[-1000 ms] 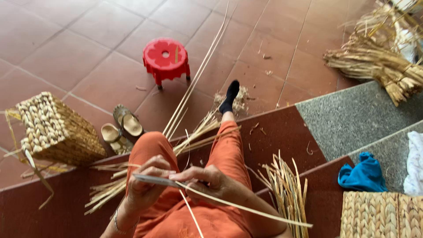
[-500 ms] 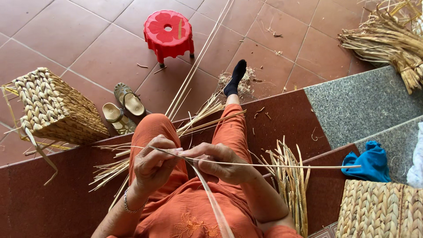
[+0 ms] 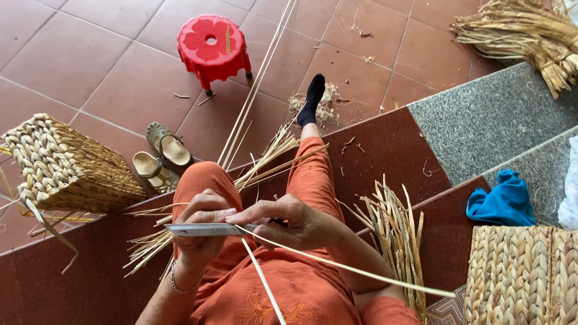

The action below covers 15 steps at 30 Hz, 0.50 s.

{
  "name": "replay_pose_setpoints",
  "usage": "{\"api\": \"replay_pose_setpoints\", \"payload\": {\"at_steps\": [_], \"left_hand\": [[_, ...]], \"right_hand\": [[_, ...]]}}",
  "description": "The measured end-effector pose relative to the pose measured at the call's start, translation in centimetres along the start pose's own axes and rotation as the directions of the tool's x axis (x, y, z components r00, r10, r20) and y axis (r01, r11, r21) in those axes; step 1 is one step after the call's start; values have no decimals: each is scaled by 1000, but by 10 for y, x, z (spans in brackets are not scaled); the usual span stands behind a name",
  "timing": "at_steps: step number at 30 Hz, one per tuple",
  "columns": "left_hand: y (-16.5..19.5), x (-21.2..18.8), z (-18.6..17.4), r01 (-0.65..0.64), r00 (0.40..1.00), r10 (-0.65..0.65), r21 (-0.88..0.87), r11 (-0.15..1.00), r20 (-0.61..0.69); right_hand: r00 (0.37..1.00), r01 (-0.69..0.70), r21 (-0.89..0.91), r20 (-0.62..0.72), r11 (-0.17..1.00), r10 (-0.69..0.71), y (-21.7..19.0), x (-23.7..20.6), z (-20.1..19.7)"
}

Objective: The person sits on the floor and uses a knife to sharpen and smooth thin bamboo strips. They hold the strips in one hand and scrape the blade along the length of each strip to refine its edge.

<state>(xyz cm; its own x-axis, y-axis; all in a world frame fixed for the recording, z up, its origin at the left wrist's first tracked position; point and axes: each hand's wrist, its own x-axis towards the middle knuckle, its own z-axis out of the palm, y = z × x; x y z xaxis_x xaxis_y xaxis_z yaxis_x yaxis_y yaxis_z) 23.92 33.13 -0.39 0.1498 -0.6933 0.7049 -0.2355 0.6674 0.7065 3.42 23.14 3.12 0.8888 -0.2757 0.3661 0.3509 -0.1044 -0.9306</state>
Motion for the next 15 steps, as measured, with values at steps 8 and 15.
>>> {"api": "replay_pose_setpoints", "payload": {"at_steps": [8, 15], "left_hand": [[4, 3, -6, 140, 989, -141, 34, 990, 47], [2, 10, -11, 253, 956, -271, 148, 956, 111]], "right_hand": [[995, -92, 306, -8, 947, 99, 10, -11, 0], [968, -97, 622, -124, 777, 219, 22, -18, 1]]}}
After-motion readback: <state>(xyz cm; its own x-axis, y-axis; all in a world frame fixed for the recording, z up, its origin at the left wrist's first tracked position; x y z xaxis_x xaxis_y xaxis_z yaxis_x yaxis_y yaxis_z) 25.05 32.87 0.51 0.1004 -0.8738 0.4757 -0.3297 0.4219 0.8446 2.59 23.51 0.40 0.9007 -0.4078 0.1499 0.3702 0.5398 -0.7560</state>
